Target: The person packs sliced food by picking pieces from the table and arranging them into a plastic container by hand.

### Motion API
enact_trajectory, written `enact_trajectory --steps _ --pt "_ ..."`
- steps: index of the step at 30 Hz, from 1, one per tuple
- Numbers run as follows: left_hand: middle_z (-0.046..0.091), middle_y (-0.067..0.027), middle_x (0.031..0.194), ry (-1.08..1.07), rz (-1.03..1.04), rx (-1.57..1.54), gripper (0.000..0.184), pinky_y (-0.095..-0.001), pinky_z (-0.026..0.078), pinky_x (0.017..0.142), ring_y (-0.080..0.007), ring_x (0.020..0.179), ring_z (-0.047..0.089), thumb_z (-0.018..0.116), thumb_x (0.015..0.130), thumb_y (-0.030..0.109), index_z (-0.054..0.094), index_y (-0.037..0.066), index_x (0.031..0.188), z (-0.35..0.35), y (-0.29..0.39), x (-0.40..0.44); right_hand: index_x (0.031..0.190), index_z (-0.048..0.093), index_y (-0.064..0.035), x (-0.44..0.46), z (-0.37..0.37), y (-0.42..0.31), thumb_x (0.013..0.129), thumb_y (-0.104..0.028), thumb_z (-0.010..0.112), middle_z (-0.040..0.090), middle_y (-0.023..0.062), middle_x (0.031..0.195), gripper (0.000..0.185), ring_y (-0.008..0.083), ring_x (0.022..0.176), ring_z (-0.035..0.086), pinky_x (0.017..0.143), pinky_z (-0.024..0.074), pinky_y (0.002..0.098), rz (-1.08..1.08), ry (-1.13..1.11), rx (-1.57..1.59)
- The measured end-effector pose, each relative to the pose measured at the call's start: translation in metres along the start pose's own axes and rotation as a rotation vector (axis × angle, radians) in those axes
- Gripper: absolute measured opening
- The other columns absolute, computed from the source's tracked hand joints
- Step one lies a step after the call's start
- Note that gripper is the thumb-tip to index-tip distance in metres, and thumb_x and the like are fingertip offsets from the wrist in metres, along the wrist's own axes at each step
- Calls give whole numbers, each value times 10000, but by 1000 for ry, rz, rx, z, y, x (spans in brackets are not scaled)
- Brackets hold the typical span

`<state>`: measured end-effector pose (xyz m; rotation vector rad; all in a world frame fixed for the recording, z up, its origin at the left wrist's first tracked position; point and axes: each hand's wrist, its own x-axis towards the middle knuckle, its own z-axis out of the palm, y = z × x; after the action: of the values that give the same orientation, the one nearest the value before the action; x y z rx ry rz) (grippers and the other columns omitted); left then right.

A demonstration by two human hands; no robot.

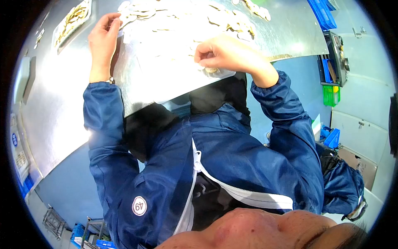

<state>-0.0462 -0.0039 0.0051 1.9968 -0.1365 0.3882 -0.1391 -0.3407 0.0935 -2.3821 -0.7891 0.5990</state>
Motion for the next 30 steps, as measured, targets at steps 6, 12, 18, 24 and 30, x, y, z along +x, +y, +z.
enact_trajectory --steps 6,12,18,24,30 --pt "759 -43 936 19 18 48 232 -252 530 803 -106 871 698 660 977 210 736 76 1151 2 10 -3 932 750 -76 7 14 11 831 -179 727 722 114 832 145 277 745 699 678 535 358 -222 138 -109" --pt "727 -13 984 -30 7 20 231 -206 480 766 -69 896 641 645 1008 184 717 52 1182 3 4 -2 1040 743 -38 33 -35 50 907 -171 721 723 67 862 189 153 777 682 719 545 297 -15 337 -133" --pt "721 -23 990 -35 6 11 230 -211 489 784 -81 915 653 642 1011 183 710 40 1178 4 -2 1 934 751 -5 71 -84 109 855 -218 691 733 197 847 235 334 741 703 703 548 422 367 503 -255" --pt "721 -38 1013 -67 -26 51 226 -217 496 787 -101 959 673 637 1012 180 704 44 1180 4 4 1 931 762 -18 85 -85 94 841 -236 683 735 202 865 249 359 803 709 727 544 449 216 513 -364" --pt "727 -39 1024 -63 -31 51 231 -228 506 784 -112 980 680 635 1013 185 705 45 1184 4 2 2 905 773 -27 124 -80 74 840 -270 685 734 200 864 266 394 819 698 752 531 490 325 277 -668"
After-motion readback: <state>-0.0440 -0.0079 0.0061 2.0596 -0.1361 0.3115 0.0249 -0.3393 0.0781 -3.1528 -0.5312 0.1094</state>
